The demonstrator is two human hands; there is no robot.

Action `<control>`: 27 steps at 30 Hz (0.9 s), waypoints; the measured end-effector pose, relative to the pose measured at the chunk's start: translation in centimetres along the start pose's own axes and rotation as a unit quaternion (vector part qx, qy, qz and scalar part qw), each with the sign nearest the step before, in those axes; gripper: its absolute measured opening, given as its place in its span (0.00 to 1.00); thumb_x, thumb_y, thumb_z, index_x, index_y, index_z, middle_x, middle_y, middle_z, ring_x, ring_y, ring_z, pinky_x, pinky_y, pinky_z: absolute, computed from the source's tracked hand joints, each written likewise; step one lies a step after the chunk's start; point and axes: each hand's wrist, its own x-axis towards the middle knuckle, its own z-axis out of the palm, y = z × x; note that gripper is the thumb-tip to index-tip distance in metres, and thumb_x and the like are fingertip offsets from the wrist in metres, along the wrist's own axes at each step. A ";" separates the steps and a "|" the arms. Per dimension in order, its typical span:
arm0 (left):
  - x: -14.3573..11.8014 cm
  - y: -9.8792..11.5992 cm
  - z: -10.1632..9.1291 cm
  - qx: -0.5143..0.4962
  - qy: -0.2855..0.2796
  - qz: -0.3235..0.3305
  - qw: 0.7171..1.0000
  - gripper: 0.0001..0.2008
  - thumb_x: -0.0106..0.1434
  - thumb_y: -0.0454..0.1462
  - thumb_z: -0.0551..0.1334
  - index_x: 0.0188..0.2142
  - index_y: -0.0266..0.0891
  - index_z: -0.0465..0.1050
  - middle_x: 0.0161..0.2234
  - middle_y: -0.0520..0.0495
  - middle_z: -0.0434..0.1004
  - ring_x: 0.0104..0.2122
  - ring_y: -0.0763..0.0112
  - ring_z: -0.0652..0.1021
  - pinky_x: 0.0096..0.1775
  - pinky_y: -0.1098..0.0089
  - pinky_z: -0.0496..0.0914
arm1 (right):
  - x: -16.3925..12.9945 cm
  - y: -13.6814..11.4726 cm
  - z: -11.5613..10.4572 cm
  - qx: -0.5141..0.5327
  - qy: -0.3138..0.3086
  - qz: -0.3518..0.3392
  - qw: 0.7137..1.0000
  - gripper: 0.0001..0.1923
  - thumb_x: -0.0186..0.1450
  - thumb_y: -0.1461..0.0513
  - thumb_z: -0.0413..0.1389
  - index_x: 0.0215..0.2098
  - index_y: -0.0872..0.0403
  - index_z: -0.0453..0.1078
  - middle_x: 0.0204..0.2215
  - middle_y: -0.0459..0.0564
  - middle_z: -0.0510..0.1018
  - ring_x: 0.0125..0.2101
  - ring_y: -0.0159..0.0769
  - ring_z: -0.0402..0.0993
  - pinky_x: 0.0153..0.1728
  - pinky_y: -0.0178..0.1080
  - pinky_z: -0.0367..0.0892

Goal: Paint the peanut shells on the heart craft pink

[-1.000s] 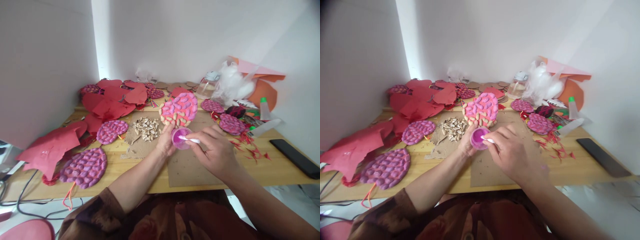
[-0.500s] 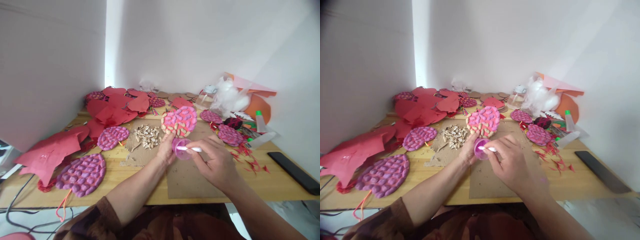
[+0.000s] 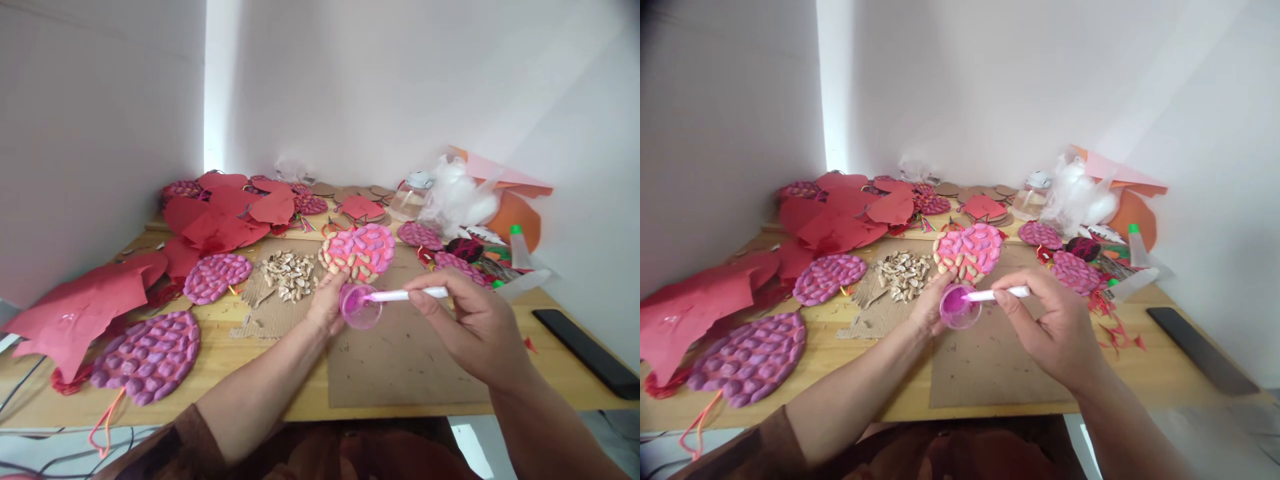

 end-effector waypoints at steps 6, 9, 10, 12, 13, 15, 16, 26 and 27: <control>-0.3 0.1 0.6 -0.014 0.013 -0.003 1.000 0.08 0.63 0.32 0.73 0.36 0.35 0.75 0.28 0.49 0.81 0.21 0.74 0.77 0.27 0.72 0.74 | 0.8 1.8 -0.3 0.061 0.067 0.090 0.992 0.06 0.72 0.54 0.62 0.41 0.45 0.80 0.24 0.41 0.78 0.19 0.28 0.63 0.21 0.37 0.59; -0.4 0.0 0.6 -0.005 0.011 -0.002 1.000 0.04 0.64 0.31 0.71 0.38 0.34 0.78 0.29 0.46 0.83 0.22 0.72 0.79 0.29 0.71 0.77 | 1.4 2.7 0.4 0.047 0.118 0.095 0.987 0.07 0.72 0.53 0.63 0.42 0.46 0.80 0.28 0.43 0.81 0.24 0.31 0.70 0.26 0.37 0.64; -0.4 -0.1 0.6 0.002 0.009 -0.003 1.000 0.04 0.65 0.31 0.70 0.40 0.34 0.79 0.30 0.45 0.84 0.24 0.70 0.81 0.30 0.70 0.78 | 1.5 3.0 0.8 0.031 0.129 0.086 0.987 0.06 0.72 0.54 0.63 0.42 0.46 0.80 0.31 0.45 0.83 0.28 0.33 0.75 0.30 0.38 0.67; -0.3 -0.2 0.5 0.012 0.005 -0.002 1.000 0.08 0.65 0.31 0.70 0.44 0.34 0.80 0.34 0.43 0.86 0.27 0.67 0.84 0.33 0.67 0.80 | 1.7 3.5 1.4 0.000 0.132 0.062 0.989 0.06 0.72 0.55 0.63 0.42 0.47 0.79 0.33 0.46 0.84 0.32 0.35 0.77 0.34 0.39 0.68; -0.3 -0.2 0.4 0.014 0.005 0.002 1.000 0.09 0.65 0.31 0.70 0.45 0.34 0.80 0.35 0.42 0.87 0.28 0.66 0.84 0.34 0.66 0.81 | 1.8 3.7 1.7 -0.013 0.130 0.049 0.990 0.05 0.72 0.56 0.63 0.43 0.47 0.79 0.34 0.46 0.84 0.33 0.36 0.78 0.36 0.40 0.69; -0.3 -0.2 0.4 0.021 0.009 0.006 1.000 0.10 0.63 0.31 0.72 0.45 0.34 0.80 0.36 0.41 0.87 0.29 0.65 0.85 0.36 0.64 0.83 | 1.8 3.9 2.2 -0.032 0.127 0.025 0.991 0.04 0.72 0.58 0.62 0.43 0.48 0.79 0.35 0.47 0.84 0.35 0.36 0.79 0.38 0.41 0.70; -0.4 -0.2 0.4 0.026 0.011 0.006 1.000 0.10 0.63 0.32 0.72 0.44 0.34 0.81 0.35 0.41 0.87 0.28 0.66 0.84 0.36 0.64 0.83 | 1.8 4.0 2.4 -0.040 0.126 0.014 0.991 0.04 0.72 0.59 0.62 0.43 0.48 0.78 0.36 0.47 0.84 0.35 0.37 0.79 0.39 0.41 0.71; -0.3 0.0 0.2 0.033 0.023 -0.002 0.999 0.07 0.61 0.32 0.74 0.37 0.34 0.79 0.28 0.46 0.84 0.21 0.71 0.80 0.30 0.69 0.79 | 1.8 4.6 2.5 -0.094 0.105 -0.061 0.988 0.01 0.72 0.62 0.61 0.42 0.50 0.77 0.35 0.46 0.84 0.36 0.37 0.79 0.39 0.40 0.70; -0.3 0.0 0.3 0.035 0.022 -0.004 0.999 0.07 0.61 0.32 0.74 0.36 0.34 0.79 0.27 0.46 0.83 0.21 0.72 0.79 0.29 0.70 0.79 | 1.8 4.5 2.5 -0.096 0.106 -0.060 0.988 0.01 0.72 0.62 0.62 0.42 0.50 0.77 0.35 0.46 0.84 0.36 0.36 0.79 0.39 0.39 0.70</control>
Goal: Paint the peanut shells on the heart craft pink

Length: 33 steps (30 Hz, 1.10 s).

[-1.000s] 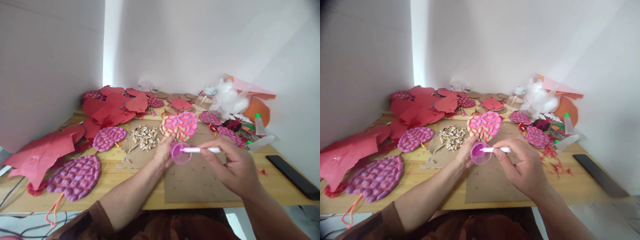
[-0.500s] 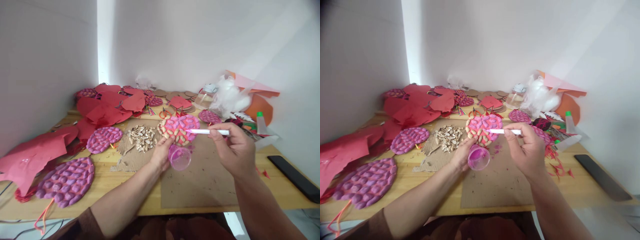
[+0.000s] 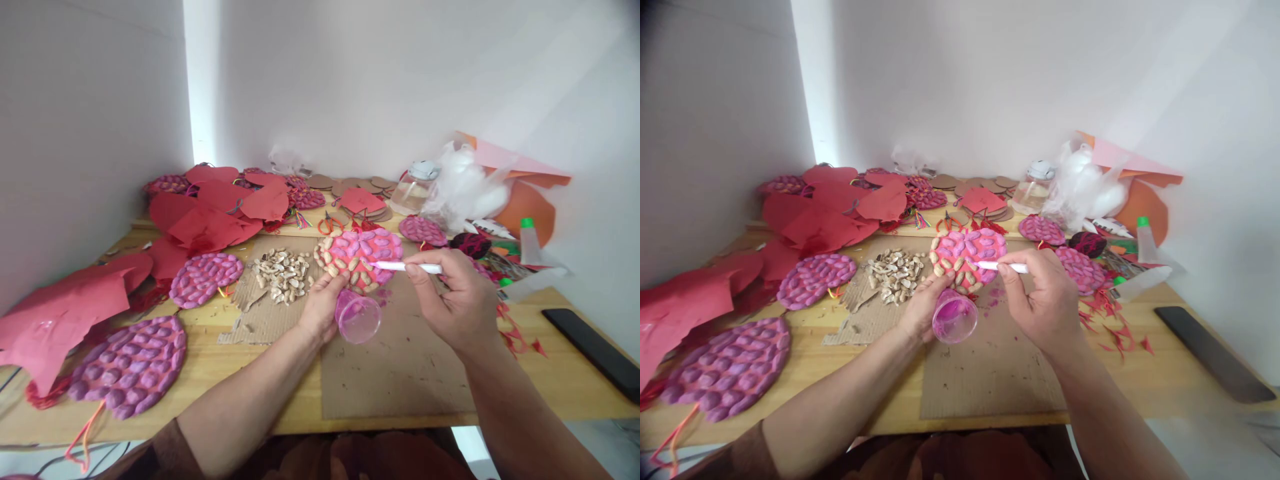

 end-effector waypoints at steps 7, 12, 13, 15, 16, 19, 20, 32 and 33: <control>-0.1 0.0 -0.1 0.006 -0.027 0.006 1.000 0.14 0.54 0.35 0.79 0.34 0.36 0.77 0.26 0.49 0.81 0.19 0.72 0.77 0.24 0.72 0.75 | 0.3 -0.3 -0.1 0.017 0.005 -0.002 1.000 0.02 0.72 0.63 0.61 0.43 0.49 0.76 0.36 0.46 0.84 0.37 0.37 0.80 0.39 0.40 0.70; 0.0 0.0 -0.2 0.016 -0.030 -0.003 0.999 0.15 0.54 0.36 0.79 0.36 0.36 0.77 0.26 0.49 0.81 0.18 0.72 0.77 0.24 0.72 0.75 | 0.2 -0.2 -0.4 0.000 0.006 -0.002 1.000 0.01 0.72 0.62 0.61 0.41 0.49 0.76 0.35 0.46 0.84 0.36 0.38 0.80 0.39 0.41 0.70; 0.0 0.0 -0.1 0.022 -0.029 -0.006 0.999 0.15 0.54 0.36 0.79 0.37 0.36 0.77 0.26 0.49 0.82 0.18 0.72 0.77 0.23 0.71 0.75 | 0.3 -0.2 -0.4 0.001 0.011 0.002 1.000 0.01 0.72 0.62 0.61 0.41 0.49 0.76 0.35 0.46 0.84 0.36 0.38 0.80 0.38 0.41 0.70; -0.2 0.1 0.0 0.033 -0.031 -0.010 0.999 0.15 0.55 0.36 0.79 0.37 0.36 0.77 0.26 0.48 0.82 0.18 0.70 0.78 0.22 0.71 0.74 | 0.4 -0.2 -0.3 0.006 0.014 0.003 1.000 0.02 0.72 0.63 0.61 0.42 0.49 0.76 0.36 0.46 0.84 0.36 0.38 0.80 0.39 0.40 0.70; -0.2 0.2 0.0 0.036 -0.032 -0.010 0.999 0.15 0.55 0.36 0.79 0.37 0.36 0.77 0.25 0.48 0.82 0.18 0.70 0.78 0.22 0.71 0.74 | 0.4 -0.3 -0.3 0.008 0.013 -0.001 1.000 0.02 0.72 0.63 0.61 0.42 0.49 0.76 0.36 0.46 0.84 0.36 0.38 0.80 0.39 0.40 0.70; -0.4 0.3 0.2 0.043 -0.028 -0.007 0.999 0.15 0.54 0.37 0.79 0.34 0.36 0.76 0.26 0.49 0.82 0.19 0.70 0.79 0.23 0.71 0.74 | 0.5 -0.4 -0.2 0.003 0.007 -0.015 1.000 0.02 0.72 0.63 0.61 0.42 0.50 0.76 0.35 0.46 0.84 0.37 0.38 0.80 0.39 0.40 0.70; -0.4 0.3 0.2 0.044 -0.024 -0.008 0.999 0.15 0.54 0.37 0.79 0.34 0.36 0.75 0.26 0.49 0.81 0.19 0.70 0.79 0.23 0.72 0.74 | 0.5 -0.4 -0.3 -0.002 0.007 -0.013 1.000 0.02 0.72 0.63 0.61 0.41 0.50 0.76 0.35 0.46 0.84 0.36 0.38 0.80 0.39 0.41 0.70; -0.2 0.1 -0.3 0.050 -0.032 -0.018 0.998 0.15 0.55 0.38 0.79 0.37 0.37 0.76 0.25 0.49 0.81 0.19 0.68 0.79 0.22 0.71 0.73 | 0.4 -0.3 -0.8 -0.014 0.003 -0.009 1.000 0.03 0.72 0.63 0.59 0.41 0.49 0.75 0.34 0.47 0.83 0.35 0.40 0.79 0.38 0.43 0.70; -0.1 0.1 -0.4 0.049 -0.030 -0.015 0.998 0.15 0.55 0.38 0.78 0.36 0.37 0.76 0.25 0.49 0.81 0.20 0.68 0.79 0.23 0.71 0.73 | 0.4 -0.3 -0.9 -0.017 0.002 -0.011 1.000 0.03 0.72 0.63 0.59 0.40 0.49 0.75 0.34 0.47 0.83 0.35 0.40 0.79 0.38 0.42 0.70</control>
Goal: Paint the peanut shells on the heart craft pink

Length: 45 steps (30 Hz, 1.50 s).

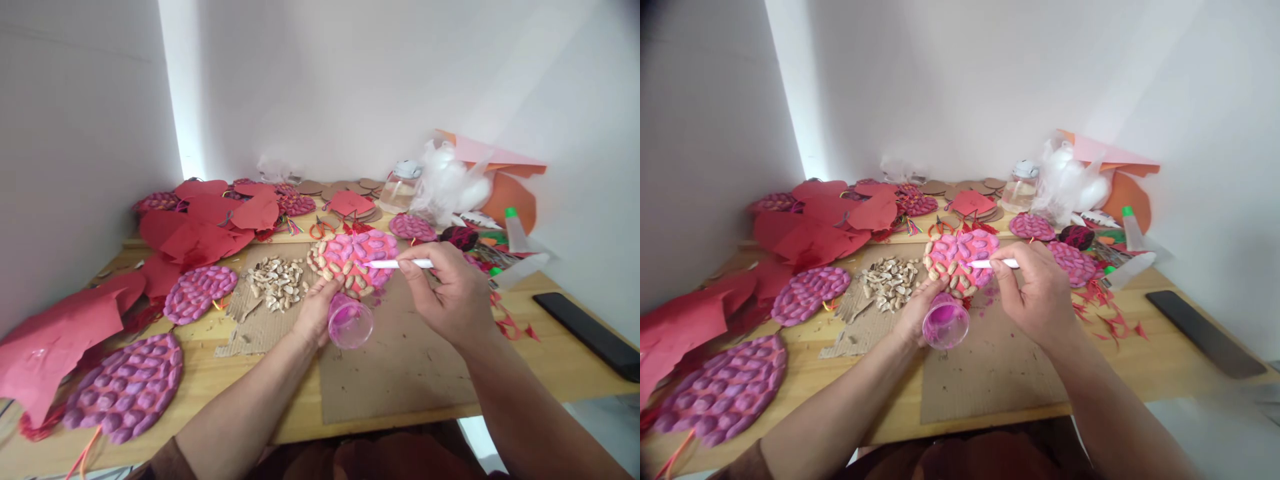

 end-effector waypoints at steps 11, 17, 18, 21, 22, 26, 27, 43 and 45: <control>-0.4 0.4 0.5 0.004 -0.007 -0.002 1.000 0.14 0.56 0.36 0.78 0.36 0.36 0.76 0.24 0.48 0.81 0.18 0.69 0.79 0.22 0.73 0.73 | 0.1 -0.1 -0.4 -0.004 -0.004 -0.002 1.000 0.03 0.73 0.63 0.59 0.40 0.49 0.74 0.33 0.47 0.83 0.35 0.39 0.79 0.37 0.41 0.70; -0.3 0.3 0.3 0.019 -0.010 -0.009 1.000 0.13 0.56 0.36 0.78 0.36 0.37 0.77 0.23 0.49 0.81 0.19 0.69 0.79 0.24 0.71 0.74 | 0.1 -0.2 -0.6 0.014 0.003 0.009 1.000 0.03 0.73 0.63 0.59 0.40 0.49 0.75 0.34 0.46 0.83 0.35 0.38 0.78 0.38 0.41 0.70; -0.3 0.3 0.1 0.022 -0.011 -0.009 1.000 0.13 0.56 0.36 0.78 0.37 0.37 0.77 0.23 0.48 0.81 0.19 0.68 0.79 0.24 0.71 0.74 | 0.1 -0.2 -0.6 0.018 0.005 0.010 1.000 0.03 0.73 0.63 0.59 0.41 0.49 0.75 0.34 0.46 0.83 0.36 0.38 0.79 0.38 0.41 0.70; -0.1 0.2 -0.2 0.028 -0.016 -0.011 0.999 0.14 0.56 0.38 0.78 0.37 0.37 0.77 0.24 0.48 0.81 0.20 0.68 0.79 0.25 0.70 0.74 | 0.1 -0.2 -0.6 0.014 -0.002 0.008 1.000 0.03 0.73 0.63 0.59 0.40 0.49 0.75 0.34 0.46 0.83 0.36 0.39 0.79 0.38 0.42 0.70; 0.0 0.2 -0.3 0.029 -0.018 -0.012 0.999 0.14 0.56 0.38 0.78 0.37 0.37 0.77 0.25 0.48 0.82 0.20 0.68 0.79 0.25 0.70 0.74 | 0.0 -0.2 -0.7 0.009 -0.005 0.007 1.000 0.03 0.73 0.62 0.59 0.40 0.49 0.75 0.33 0.46 0.82 0.35 0.39 0.78 0.38 0.42 0.69; -0.1 0.3 -0.2 0.030 -0.021 -0.010 0.999 0.14 0.56 0.38 0.78 0.36 0.37 0.77 0.24 0.48 0.82 0.20 0.68 0.79 0.27 0.70 0.75 | 0.0 -0.2 -0.9 -0.002 -0.009 0.010 1.000 0.03 0.73 0.62 0.59 0.40 0.49 0.74 0.32 0.46 0.82 0.34 0.39 0.77 0.37 0.42 0.69; -0.2 0.3 -0.1 0.029 -0.020 -0.009 0.999 0.13 0.56 0.37 0.78 0.36 0.37 0.77 0.24 0.48 0.81 0.20 0.68 0.79 0.26 0.70 0.74 | 0.1 -0.3 -0.9 0.003 -0.005 0.012 1.000 0.03 0.73 0.62 0.59 0.41 0.49 0.74 0.33 0.46 0.82 0.34 0.38 0.77 0.37 0.42 0.69; -0.3 -0.1 0.2 0.035 -0.017 -0.030 0.999 0.09 0.60 0.35 0.76 0.33 0.36 0.78 0.25 0.47 0.82 0.19 0.70 0.78 0.25 0.71 0.73 | 0.7 -0.5 -0.1 0.009 -0.036 -0.039 0.999 0.04 0.72 0.64 0.59 0.40 0.48 0.75 0.34 0.46 0.85 0.36 0.40 0.80 0.39 0.43 0.72; -0.2 0.0 0.2 0.028 -0.017 -0.040 0.999 0.07 0.61 0.33 0.74 0.33 0.36 0.77 0.25 0.47 0.82 0.20 0.70 0.79 0.27 0.70 0.75 | 0.7 -0.5 0.2 0.034 -0.033 -0.012 0.999 0.03 0.71 0.63 0.61 0.39 0.48 0.76 0.34 0.46 0.84 0.35 0.38 0.80 0.38 0.42 0.72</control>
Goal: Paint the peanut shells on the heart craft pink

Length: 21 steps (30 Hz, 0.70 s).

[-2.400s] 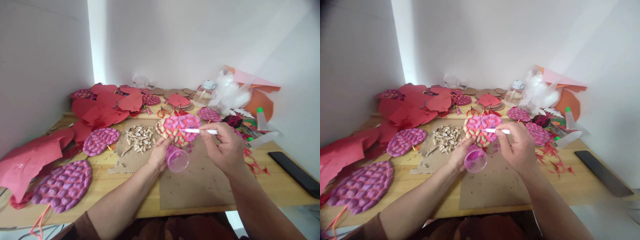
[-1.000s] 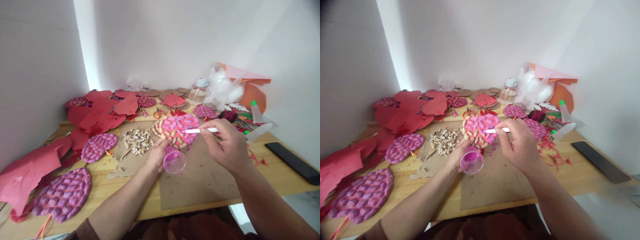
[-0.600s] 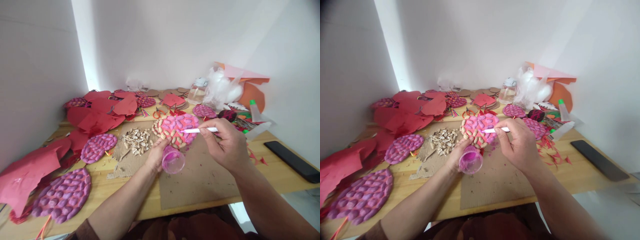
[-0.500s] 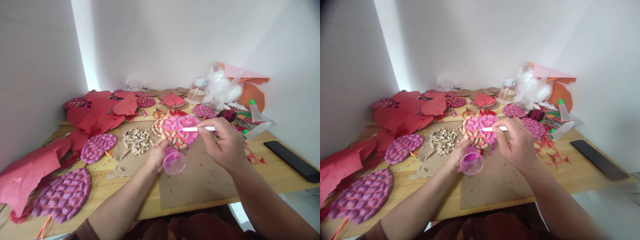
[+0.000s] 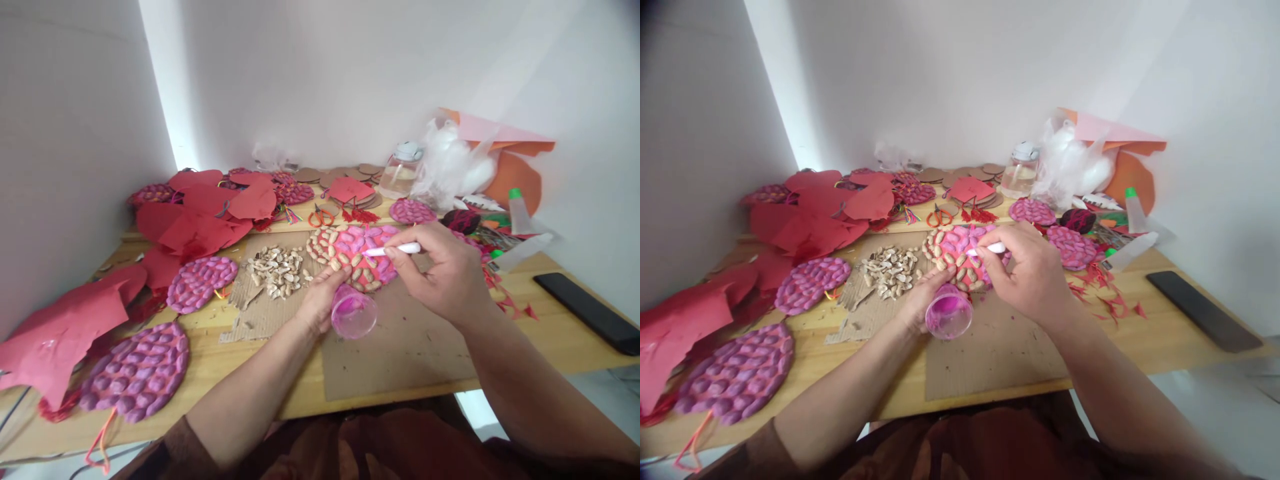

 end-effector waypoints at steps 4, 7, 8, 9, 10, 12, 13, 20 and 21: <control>0.1 0.2 0.1 -0.016 -0.006 -0.009 1.000 0.06 0.64 0.32 0.73 0.34 0.36 0.77 0.25 0.47 0.81 0.20 0.71 0.79 0.27 0.71 0.75 | 0.0 0.1 0.4 0.045 0.012 0.068 0.997 0.02 0.72 0.60 0.61 0.41 0.48 0.76 0.35 0.46 0.84 0.34 0.37 0.79 0.36 0.41 0.71; 0.2 0.3 0.1 -0.017 -0.002 -0.004 1.000 0.05 0.64 0.32 0.73 0.35 0.36 0.78 0.26 0.48 0.81 0.21 0.71 0.79 0.28 0.71 0.74 | 0.0 0.3 0.3 0.035 0.011 0.077 0.996 0.05 0.73 0.58 0.58 0.41 0.49 0.75 0.35 0.48 0.83 0.34 0.37 0.78 0.36 0.41 0.70; 0.2 0.3 0.0 -0.015 0.002 -0.001 1.000 0.05 0.64 0.33 0.72 0.35 0.36 0.78 0.26 0.48 0.81 0.21 0.71 0.78 0.28 0.71 0.74 | 0.0 0.3 0.3 0.024 0.008 0.068 0.997 0.05 0.73 0.58 0.58 0.41 0.49 0.75 0.34 0.48 0.83 0.34 0.38 0.78 0.37 0.42 0.70; 0.3 0.4 0.0 -0.016 0.006 0.002 1.000 0.05 0.65 0.32 0.72 0.36 0.36 0.78 0.26 0.48 0.81 0.21 0.72 0.78 0.28 0.71 0.74 | -0.1 0.4 0.2 0.013 0.002 0.055 0.998 0.05 0.73 0.58 0.58 0.40 0.49 0.75 0.34 0.47 0.82 0.34 0.38 0.78 0.37 0.42 0.70; 0.3 0.4 0.0 -0.018 0.010 0.007 1.000 0.04 0.65 0.32 0.72 0.36 0.36 0.78 0.27 0.48 0.81 0.21 0.72 0.78 0.29 0.71 0.74 | -0.1 0.4 0.2 0.003 -0.004 0.042 0.999 0.05 0.73 0.59 0.58 0.39 0.49 0.75 0.33 0.47 0.82 0.34 0.39 0.77 0.37 0.42 0.69; 0.5 0.6 -0.1 -0.029 0.017 0.015 0.999 0.04 0.65 0.31 0.71 0.38 0.36 0.78 0.28 0.48 0.81 0.22 0.73 0.78 0.29 0.72 0.74 | -0.1 0.5 0.0 -0.011 -0.017 0.018 1.000 0.05 0.73 0.60 0.58 0.38 0.49 0.74 0.32 0.47 0.81 0.34 0.39 0.77 0.37 0.42 0.69; 0.5 0.6 -0.2 -0.034 0.018 0.017 0.999 0.04 0.65 0.31 0.71 0.38 0.36 0.78 0.28 0.48 0.82 0.22 0.73 0.79 0.28 0.72 0.74 | -0.1 0.5 0.0 -0.016 -0.021 0.008 1.000 0.04 0.73 0.61 0.58 0.39 0.49 0.74 0.32 0.47 0.81 0.34 0.39 0.77 0.37 0.42 0.69; 0.7 0.3 -0.5 -0.022 0.006 0.023 0.999 0.07 0.64 0.33 0.74 0.38 0.33 0.79 0.26 0.47 0.82 0.21 0.72 0.79 0.27 0.72 0.74 | -0.1 0.5 0.7 0.009 0.005 -0.013 1.000 0.02 0.71 0.64 0.60 0.39 0.50 0.75 0.34 0.46 0.83 0.36 0.37 0.80 0.39 0.40 0.71; 0.6 0.3 -0.5 -0.022 0.005 0.023 0.999 0.08 0.63 0.34 0.74 0.37 0.33 0.79 0.26 0.46 0.82 0.21 0.71 0.79 0.27 0.72 0.74 | -0.1 0.6 0.9 0.015 0.004 -0.014 1.000 0.02 0.71 0.64 0.61 0.39 0.50 0.75 0.34 0.46 0.83 0.36 0.37 0.80 0.39 0.39 0.72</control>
